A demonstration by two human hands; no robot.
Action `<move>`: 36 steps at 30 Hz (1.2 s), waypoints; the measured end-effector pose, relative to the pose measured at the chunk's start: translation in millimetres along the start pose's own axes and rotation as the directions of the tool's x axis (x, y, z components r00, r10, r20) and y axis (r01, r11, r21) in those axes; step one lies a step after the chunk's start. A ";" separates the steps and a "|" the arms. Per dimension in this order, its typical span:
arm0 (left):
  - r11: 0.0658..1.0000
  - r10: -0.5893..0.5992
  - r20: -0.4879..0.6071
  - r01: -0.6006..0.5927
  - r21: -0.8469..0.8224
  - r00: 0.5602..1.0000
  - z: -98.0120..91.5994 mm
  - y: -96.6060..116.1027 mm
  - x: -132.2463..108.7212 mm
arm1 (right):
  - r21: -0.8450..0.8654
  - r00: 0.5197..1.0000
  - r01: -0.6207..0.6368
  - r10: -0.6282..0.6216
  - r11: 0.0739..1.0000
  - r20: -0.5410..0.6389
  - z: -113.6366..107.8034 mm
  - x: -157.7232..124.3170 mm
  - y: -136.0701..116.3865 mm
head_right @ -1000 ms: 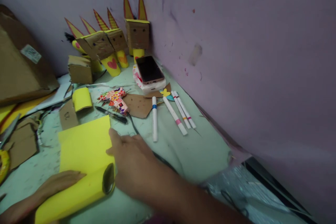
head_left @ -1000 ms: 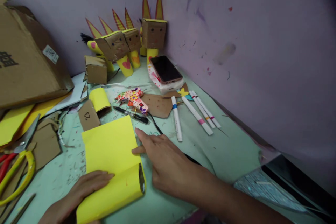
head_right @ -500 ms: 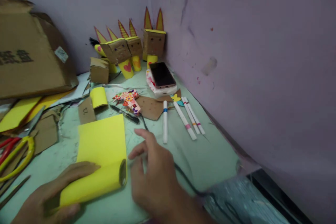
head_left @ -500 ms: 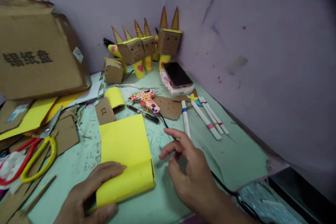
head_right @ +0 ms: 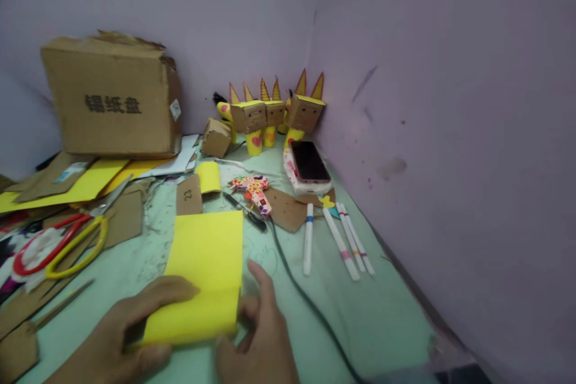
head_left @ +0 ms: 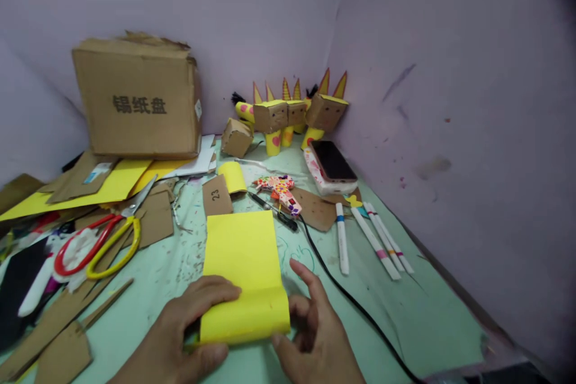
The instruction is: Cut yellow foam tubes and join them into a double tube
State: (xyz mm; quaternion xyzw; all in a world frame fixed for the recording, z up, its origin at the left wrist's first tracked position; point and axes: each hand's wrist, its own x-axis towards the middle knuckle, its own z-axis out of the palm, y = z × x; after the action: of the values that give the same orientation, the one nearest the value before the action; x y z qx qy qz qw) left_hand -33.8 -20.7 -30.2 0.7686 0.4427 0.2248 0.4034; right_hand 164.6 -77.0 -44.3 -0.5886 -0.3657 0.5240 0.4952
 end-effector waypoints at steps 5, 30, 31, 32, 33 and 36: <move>0.998 0.011 -0.064 -0.014 -0.054 0.998 2.0 7.3 -1.0 | 0.157 0.998 -0.018 0.027 0.988 -0.057 8.4 2.8 8.9; 0.962 -0.151 -0.280 0.206 0.180 0.948 4.6 31.3 -25.4 | 0.113 0.998 0.011 -0.003 0.993 -0.068 3.9 2.2 12.2; 0.952 -0.162 -0.259 0.220 0.213 0.952 6.1 30.0 -24.2 | 0.100 0.998 0.010 -0.004 0.995 -0.065 3.8 2.2 11.6; 0.941 -0.173 -0.245 0.233 0.244 0.954 7.5 28.2 -23.5 | 0.089 0.998 0.009 -0.003 0.996 -0.061 3.6 2.1 11.2; 0.932 -0.181 -0.242 0.245 0.268 0.953 9.0 26.3 -23.1 | 0.081 0.998 0.007 -0.002 0.997 -0.060 3.6 2.1 11.0; 0.922 -0.198 -0.253 0.268 0.281 0.947 13.8 22.6 -23.7 | 0.091 0.998 0.001 0.005 0.996 -0.065 4.2 1.6 10.4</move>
State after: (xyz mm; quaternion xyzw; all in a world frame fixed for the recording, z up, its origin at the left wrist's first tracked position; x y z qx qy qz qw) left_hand -24.8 -53.3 -19.3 0.7344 0.6032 0.1857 0.2495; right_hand 159.8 -77.1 -54.6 -0.5826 -0.3243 0.5211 0.5327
